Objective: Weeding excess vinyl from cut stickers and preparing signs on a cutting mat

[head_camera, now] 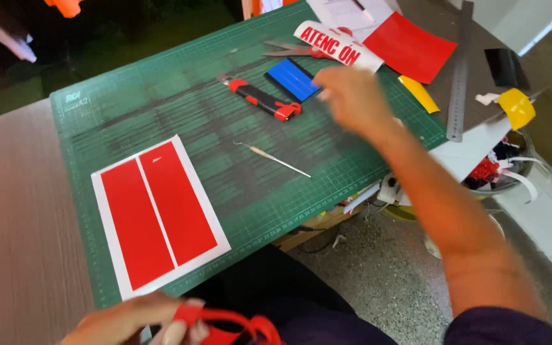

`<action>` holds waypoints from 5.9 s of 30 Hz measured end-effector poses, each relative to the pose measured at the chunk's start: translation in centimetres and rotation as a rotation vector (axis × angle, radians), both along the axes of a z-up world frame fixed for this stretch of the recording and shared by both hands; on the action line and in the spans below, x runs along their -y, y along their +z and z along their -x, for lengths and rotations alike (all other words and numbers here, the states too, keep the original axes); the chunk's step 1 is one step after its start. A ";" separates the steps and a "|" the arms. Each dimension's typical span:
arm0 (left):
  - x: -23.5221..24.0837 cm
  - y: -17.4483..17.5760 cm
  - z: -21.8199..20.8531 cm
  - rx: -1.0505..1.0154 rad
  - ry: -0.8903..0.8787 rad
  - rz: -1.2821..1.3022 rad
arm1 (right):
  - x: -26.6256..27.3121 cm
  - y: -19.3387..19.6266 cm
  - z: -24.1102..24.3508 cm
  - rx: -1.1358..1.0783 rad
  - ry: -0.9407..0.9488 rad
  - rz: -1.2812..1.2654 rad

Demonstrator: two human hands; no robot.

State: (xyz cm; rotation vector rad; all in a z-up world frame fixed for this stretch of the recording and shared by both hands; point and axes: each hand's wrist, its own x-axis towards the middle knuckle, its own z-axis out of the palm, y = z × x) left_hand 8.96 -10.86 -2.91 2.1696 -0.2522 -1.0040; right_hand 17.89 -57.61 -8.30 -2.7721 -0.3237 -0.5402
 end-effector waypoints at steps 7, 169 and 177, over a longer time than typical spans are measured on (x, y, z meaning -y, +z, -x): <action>4.0 1.8 2.7 0.345 0.142 0.629 | 10.4 -3.0 -5.7 0.006 -0.115 0.791; 5.0 -2.5 5.6 -0.438 0.439 1.209 | -19.1 1.7 15.5 0.053 0.386 -1.502; 5.0 -2.3 5.3 -0.563 0.483 1.205 | -18.7 1.7 15.7 0.035 0.407 -1.494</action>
